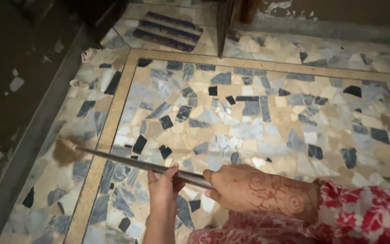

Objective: The person sweeps a mosaic-tiled floor using a broom with a metal handle. They move the broom back and forth across the floor surface, covering different areas of the room in a repetitive cleaning motion.

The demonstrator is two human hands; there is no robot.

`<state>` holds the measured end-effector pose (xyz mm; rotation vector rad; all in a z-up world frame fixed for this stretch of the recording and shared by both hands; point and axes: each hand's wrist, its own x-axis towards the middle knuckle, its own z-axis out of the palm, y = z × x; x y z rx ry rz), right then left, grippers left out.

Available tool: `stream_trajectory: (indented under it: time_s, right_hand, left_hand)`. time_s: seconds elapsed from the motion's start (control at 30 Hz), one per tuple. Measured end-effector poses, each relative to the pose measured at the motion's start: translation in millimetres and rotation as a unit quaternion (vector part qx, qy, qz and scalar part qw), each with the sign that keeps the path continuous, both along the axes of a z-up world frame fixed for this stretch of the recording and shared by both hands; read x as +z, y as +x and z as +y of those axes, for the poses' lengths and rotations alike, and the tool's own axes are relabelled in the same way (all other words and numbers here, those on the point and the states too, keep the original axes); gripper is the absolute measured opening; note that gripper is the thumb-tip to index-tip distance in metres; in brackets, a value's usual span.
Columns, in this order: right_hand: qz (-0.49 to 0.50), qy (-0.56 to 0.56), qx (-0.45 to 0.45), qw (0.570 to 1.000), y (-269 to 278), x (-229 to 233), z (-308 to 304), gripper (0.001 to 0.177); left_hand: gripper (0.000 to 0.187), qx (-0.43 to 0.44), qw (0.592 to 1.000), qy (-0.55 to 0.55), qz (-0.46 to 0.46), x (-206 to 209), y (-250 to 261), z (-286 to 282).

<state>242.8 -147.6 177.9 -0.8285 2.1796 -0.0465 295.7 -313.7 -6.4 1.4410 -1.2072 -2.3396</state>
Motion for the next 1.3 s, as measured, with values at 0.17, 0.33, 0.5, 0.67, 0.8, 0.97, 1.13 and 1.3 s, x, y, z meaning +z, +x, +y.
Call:
stream_trajectory:
  time_s: [0.17,0.33,0.5,0.67,0.8,0.97,1.13,1.3]
  right_hand:
    - [-0.052,-0.058,0.007,0.997,-72,10,4,0.032]
    - [-0.157,-0.122,0.038,0.979,-152,-2,9,0.034]
    - [-0.242,-0.039,0.054,0.968,-232,-3,5,0.041]
    - [-0.23,-0.003,0.117,0.966,-272,-9,-4,0.038]
    - [-0.146,0.033,0.14,0.979,-276,-9,-2,0.04]
    - [-0.048,0.019,0.158,0.986,-295,-2,-4,0.037]
    - [-0.075,0.057,0.138,0.986,-316,34,-33,0.036]
    - [-0.09,0.037,0.133,0.986,-347,65,-86,0.037]
  left_hand:
    - [0.102,0.104,0.992,-0.062,-0.038,30,-59,17]
    - [0.097,0.205,0.97,-0.125,-0.019,38,-103,38]
    - [0.098,0.294,0.946,-0.14,-0.012,-5,-134,60]
    - [0.097,0.324,0.896,-0.297,0.055,-92,-156,78]
    - [0.091,0.204,0.959,-0.147,-0.127,-89,-179,71]
    - [0.07,0.106,0.985,-0.136,-0.018,-48,-228,48]
    - [0.082,0.166,0.978,-0.124,0.019,-9,-268,17]
    - [0.094,0.216,0.964,-0.152,0.022,36,-289,-29]
